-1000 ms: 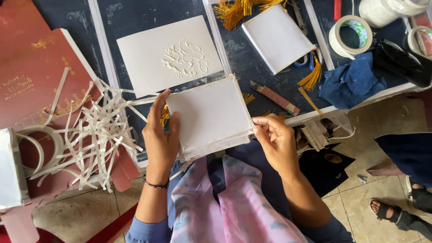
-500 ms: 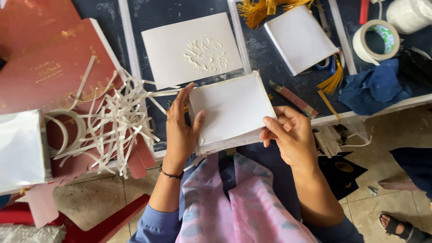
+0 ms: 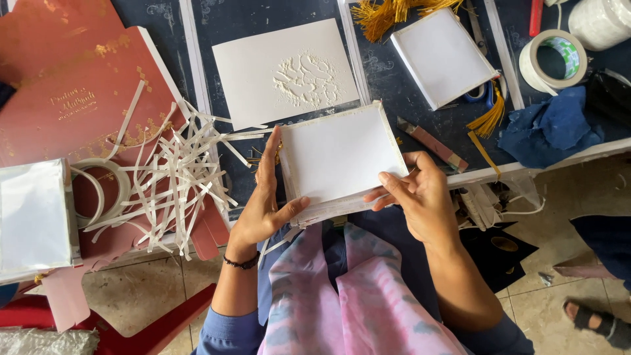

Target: Assembling invitation cards by aligning paper inserts and attaching decorative tassels.

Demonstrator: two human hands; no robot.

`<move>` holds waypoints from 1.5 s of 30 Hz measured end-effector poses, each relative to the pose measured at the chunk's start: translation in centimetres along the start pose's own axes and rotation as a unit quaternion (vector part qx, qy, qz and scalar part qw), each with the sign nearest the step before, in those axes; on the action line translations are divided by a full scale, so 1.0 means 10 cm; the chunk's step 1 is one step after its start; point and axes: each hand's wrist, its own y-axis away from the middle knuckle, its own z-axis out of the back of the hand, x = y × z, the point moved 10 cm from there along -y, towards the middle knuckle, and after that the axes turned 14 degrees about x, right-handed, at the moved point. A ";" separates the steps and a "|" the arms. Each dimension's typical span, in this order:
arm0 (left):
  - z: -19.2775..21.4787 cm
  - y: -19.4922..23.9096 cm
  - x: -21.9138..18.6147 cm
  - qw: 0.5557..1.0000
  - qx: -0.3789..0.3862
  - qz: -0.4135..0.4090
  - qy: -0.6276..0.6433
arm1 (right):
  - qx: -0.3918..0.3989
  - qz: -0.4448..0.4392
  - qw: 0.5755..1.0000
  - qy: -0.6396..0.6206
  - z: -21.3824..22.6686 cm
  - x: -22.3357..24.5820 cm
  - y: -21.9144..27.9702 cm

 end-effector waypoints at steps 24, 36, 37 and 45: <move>0.12 0.10 -0.36 0.981 -0.131 -0.017 -0.140 | -0.291 0.324 0.899 0.048 0.89 1.55 0.39; 0.16 -0.23 -0.12 0.992 -0.057 0.027 -0.106 | 0.019 0.516 0.555 0.652 -1.06 1.49 0.17; 0.15 -0.22 -0.13 0.992 -0.056 0.026 -0.107 | 0.018 0.516 0.555 0.652 -1.16 1.30 0.20; 0.22 -0.13 -0.25 0.987 -0.089 -0.047 -0.127 | 0.108 0.534 0.562 0.622 -1.82 0.85 0.38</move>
